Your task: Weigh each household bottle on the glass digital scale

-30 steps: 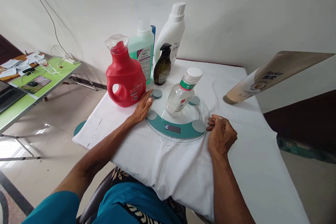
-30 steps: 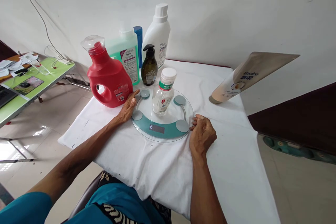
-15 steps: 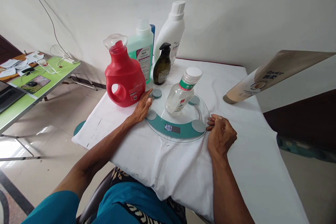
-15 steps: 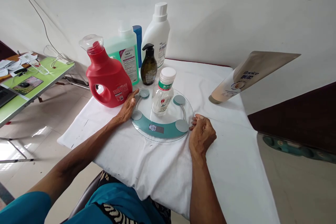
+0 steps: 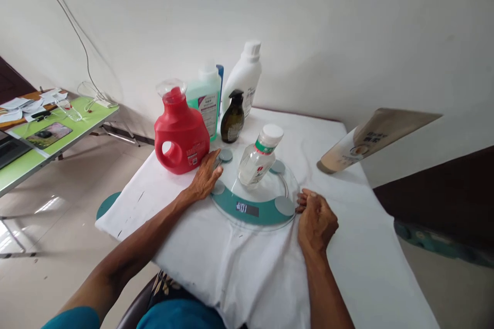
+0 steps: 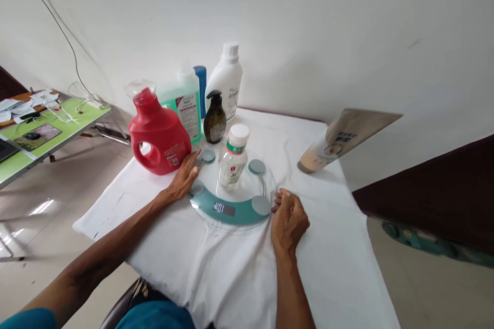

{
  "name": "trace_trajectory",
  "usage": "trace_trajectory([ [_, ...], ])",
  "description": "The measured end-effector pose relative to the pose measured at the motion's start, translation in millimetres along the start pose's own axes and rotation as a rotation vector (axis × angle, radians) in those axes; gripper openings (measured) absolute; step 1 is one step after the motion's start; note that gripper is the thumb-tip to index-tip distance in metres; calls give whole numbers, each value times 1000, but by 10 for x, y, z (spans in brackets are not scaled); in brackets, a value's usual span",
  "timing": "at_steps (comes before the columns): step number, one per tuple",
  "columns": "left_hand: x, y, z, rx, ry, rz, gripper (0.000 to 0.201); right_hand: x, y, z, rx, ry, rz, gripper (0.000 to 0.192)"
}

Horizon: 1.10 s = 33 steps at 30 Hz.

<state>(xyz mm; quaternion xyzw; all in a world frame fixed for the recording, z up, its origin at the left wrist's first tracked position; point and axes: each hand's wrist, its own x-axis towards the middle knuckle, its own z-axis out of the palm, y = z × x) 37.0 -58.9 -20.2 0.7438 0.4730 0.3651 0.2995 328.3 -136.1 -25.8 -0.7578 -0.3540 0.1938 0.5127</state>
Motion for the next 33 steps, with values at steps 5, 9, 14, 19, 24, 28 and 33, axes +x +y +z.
trace_trajectory([
  [5, 60, 337, -6, -4, -50, 110, 98, 46, 15, -16, -21, -23, 0, 68],
  [9, 299, 733, 67, -35, -55, 183, 118, 72, 51, -20, -22, -34, 25, 71],
  [14, 634, 1064, 153, -30, -99, 177, 81, 94, 102, -30, -13, -38, 64, 73],
  [19, 743, 1143, 105, 64, -132, 64, 42, 89, 105, -24, 3, -32, 57, 75],
  [24, 902, 1279, -108, -29, -58, 66, 39, 79, 99, -6, 25, -20, 55, 75],
  [28, 1346, 1640, -266, -18, 72, 220, 42, 85, 89, -1, 23, -29, 63, 71],
  [33, 2129, 1824, -80, 2, 126, 333, 38, 85, 86, -19, 29, -44, 82, 66],
])
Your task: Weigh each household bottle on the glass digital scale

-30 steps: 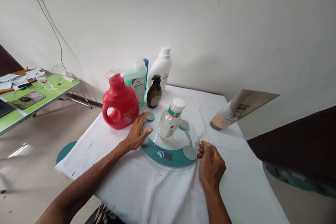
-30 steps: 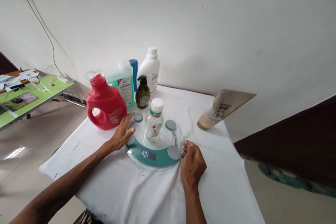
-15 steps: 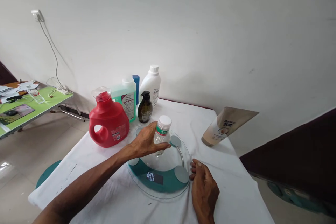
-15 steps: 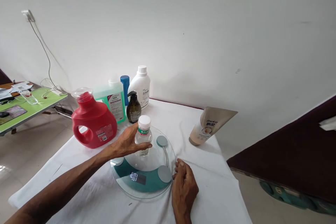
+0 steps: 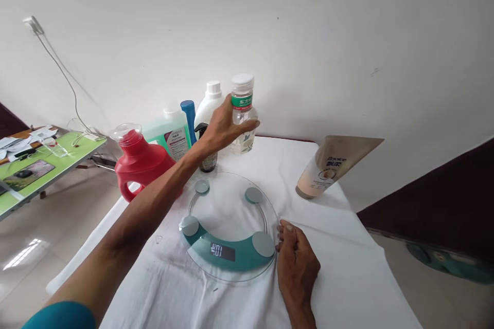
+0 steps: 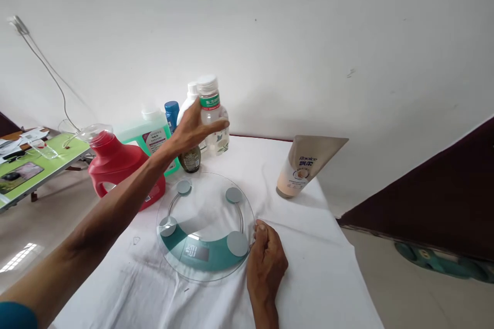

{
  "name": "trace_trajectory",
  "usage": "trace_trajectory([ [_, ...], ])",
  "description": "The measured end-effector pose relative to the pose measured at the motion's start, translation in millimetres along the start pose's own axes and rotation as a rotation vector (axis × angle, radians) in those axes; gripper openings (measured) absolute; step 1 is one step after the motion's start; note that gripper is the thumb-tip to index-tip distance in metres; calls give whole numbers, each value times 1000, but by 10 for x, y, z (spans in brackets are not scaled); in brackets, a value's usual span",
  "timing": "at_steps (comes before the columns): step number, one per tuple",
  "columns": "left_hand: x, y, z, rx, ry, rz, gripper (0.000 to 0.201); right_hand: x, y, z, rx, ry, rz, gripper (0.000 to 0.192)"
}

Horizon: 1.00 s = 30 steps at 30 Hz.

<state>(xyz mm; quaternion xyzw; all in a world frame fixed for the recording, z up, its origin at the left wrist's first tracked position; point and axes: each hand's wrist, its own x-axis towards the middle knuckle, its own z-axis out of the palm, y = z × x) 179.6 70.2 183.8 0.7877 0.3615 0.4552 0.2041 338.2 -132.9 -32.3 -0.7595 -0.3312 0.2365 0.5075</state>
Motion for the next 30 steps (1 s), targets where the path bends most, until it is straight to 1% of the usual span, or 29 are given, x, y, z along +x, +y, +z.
trace_trajectory([
  [2, 187, -195, 193, 6, -12, -49, 37, 2, 17, -1, 6, -6, -15, 66],
  [5, 307, -530, 443, 68, -27, -145, 38, 7, 55, 13, 21, -4, -50, 65],
  [8, 297, -790, 599, 134, -8, -212, 37, 12, 83, 36, 49, 10, -63, 62],
  [12, 221, -986, 715, 179, 17, -260, 36, 16, 92, 53, 57, 24, -70, 60],
  [16, 148, -1080, 786, 201, 58, -325, 36, 13, 82, 52, 53, 22, -72, 62],
  [22, 78, -1129, 850, 162, 162, -485, 42, 5, 56, 46, 57, 14, -59, 63],
  [26, 63, -1122, 936, 150, 206, -525, 44, 7, 59, 37, 52, 8, -86, 61],
  [30, 74, -1045, 1002, 215, 249, -590, 52, 7, 72, 35, 67, 1, -106, 60],
])
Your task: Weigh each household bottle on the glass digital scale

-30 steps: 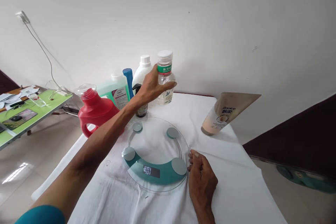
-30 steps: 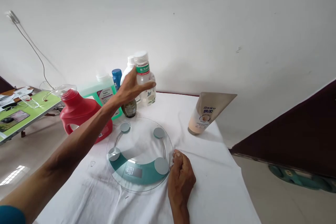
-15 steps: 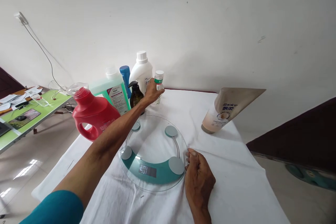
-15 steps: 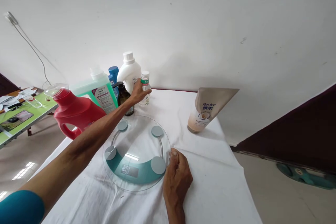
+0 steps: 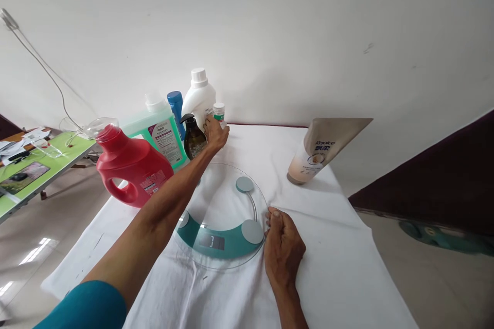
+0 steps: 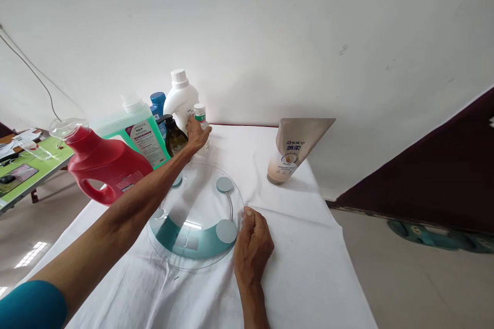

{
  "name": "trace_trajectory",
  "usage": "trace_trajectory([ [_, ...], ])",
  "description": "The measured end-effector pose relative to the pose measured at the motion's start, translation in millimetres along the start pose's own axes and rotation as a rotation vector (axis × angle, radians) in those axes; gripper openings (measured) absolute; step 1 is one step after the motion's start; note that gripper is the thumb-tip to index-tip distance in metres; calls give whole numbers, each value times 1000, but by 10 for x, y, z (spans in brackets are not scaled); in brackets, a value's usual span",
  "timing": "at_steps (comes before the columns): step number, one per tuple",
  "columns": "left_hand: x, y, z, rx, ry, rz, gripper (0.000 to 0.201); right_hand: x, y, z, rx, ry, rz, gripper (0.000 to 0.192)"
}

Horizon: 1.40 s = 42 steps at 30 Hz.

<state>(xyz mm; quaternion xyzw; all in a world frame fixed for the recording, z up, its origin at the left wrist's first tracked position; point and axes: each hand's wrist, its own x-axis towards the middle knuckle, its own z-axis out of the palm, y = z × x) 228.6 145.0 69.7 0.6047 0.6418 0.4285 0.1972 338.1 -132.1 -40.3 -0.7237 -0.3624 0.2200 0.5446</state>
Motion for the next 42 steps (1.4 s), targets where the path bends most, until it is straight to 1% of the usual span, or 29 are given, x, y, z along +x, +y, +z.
trace_trajectory([
  [4, -31, 114, -31, 75, 99, -18, 55, -1, 7, 9, 23, -7, 13, 60],
  [8, -6, 218, -121, 32, 200, 30, 68, 4, 8, 27, 35, 0, 3, 60],
  [12, 20, 353, -288, 20, 214, 84, 79, 6, -1, 47, 45, 18, -24, 60],
  [14, -42, 452, -377, 40, 219, 142, 83, 3, -7, 53, 47, 22, -30, 59],
  [16, -197, 566, -425, 21, 216, 280, 88, 0, -12, 58, 50, 28, -28, 58],
  [17, -308, 624, -420, -5, 191, 366, 91, -1, -13, 60, 50, 33, -28, 58],
  [18, -435, 680, -391, -38, 138, 451, 93, -2, -14, 61, 48, 38, -29, 58],
  [19, -570, 733, -336, -78, 54, 520, 95, -3, -14, 62, 45, 42, -31, 57],
  [21, -829, 819, -155, -157, -203, 592, 103, -2, -13, 62, 37, 49, -35, 58],
  [23, -1017, 875, 91, -222, -485, 585, 112, -1, -14, 59, 29, 53, -39, 59],
  [24, -1074, 891, 221, -244, -599, 563, 112, 0, -15, 57, 25, 54, -40, 60],
  [25, -1108, 900, 347, -258, -684, 529, 109, 1, -17, 55, 20, 55, -41, 61],
  [26, -1122, 901, 463, -264, -741, 486, 103, 2, -19, 53, 16, 56, -41, 62],
  [27, -1122, 896, 566, -262, -772, 440, 95, 2, -22, 51, 13, 56, -41, 62],
  [29, -1105, 869, 724, -239, -797, 355, 76, 0, -29, 49, 9, 54, -37, 61],
  [32, -1091, 815, 852, -212, -810, 290, 51, -5, -40, 47, 8, 47, -24, 60],
  [35, -1100, 790, 878, -242, -802, 273, 38, -12, -49, 44, 10, 42, -18, 58],
  [38, -1092, 810, 845, -268, -774, 261, 30, -17, -56, 39, 12, 38, -22, 57],
  [42, -1027, 847, 777, -307, -730, 238, 28, -11, -53, 37, 7, 34, -31, 57],
])
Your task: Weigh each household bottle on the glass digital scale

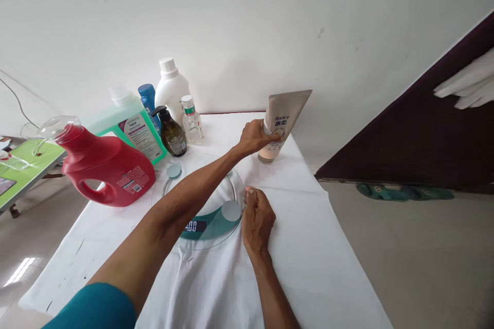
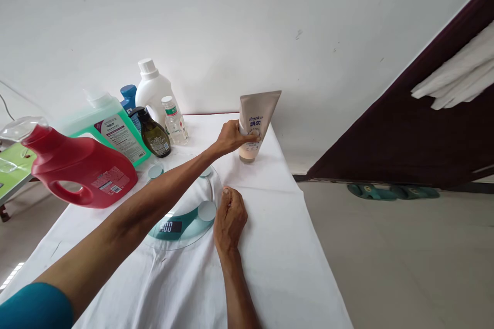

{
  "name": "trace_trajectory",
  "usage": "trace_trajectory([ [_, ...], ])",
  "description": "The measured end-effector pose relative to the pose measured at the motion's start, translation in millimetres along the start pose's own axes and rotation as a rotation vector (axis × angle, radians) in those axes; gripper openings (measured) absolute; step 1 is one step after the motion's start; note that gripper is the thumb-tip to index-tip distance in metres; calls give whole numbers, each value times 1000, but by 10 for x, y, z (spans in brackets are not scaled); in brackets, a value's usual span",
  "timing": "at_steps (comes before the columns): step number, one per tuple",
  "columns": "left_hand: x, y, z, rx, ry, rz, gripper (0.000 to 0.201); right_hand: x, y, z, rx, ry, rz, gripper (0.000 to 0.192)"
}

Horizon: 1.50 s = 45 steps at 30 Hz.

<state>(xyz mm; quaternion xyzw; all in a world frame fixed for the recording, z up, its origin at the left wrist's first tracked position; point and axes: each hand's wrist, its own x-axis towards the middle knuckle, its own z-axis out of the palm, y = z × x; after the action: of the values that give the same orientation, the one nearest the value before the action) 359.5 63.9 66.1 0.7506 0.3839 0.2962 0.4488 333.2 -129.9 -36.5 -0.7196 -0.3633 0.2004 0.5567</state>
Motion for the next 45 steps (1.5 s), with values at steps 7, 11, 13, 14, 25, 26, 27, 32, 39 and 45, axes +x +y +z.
trace_trajectory([
  [7, -13, 178, -450, -190, 72, 125, 30, 16, 8, 4, -19, 11, -28, 57],
  [11, -331, 346, -985, -174, 73, 244, 32, 18, -2, -1, -34, 18, -32, 56],
  [13, -600, 376, -1242, -152, 71, 291, 33, 19, -5, 0, -41, 18, -26, 55],
  [14, -749, 371, -1351, -138, 70, 310, 33, 20, -5, 2, -45, 15, -22, 54],
  [25, -1852, -310, -1715, -73, 104, 199, 35, -19, -61, 13, -38, 46, 13, 35],
  [26, -1887, -383, -1707, -66, 101, 188, 35, -25, -74, 13, -33, 49, 21, 34],
  [27, -1915, -445, -1698, -59, 100, 180, 35, -31, -86, 14, -29, 51, 27, 33],
  [32, -1975, -546, -1654, -31, 115, 162, 35, -56, -119, 14, -12, 55, 32, 31],
  [39, -2022, -506, -1574, 9, 100, 177, 35, -58, -93, 17, -4, 51, 26, 30],
  [45, -2105, -551, -1579, 2, 75, 203, 47, -54, -66, 25, -2, 54, 33, 29],
])
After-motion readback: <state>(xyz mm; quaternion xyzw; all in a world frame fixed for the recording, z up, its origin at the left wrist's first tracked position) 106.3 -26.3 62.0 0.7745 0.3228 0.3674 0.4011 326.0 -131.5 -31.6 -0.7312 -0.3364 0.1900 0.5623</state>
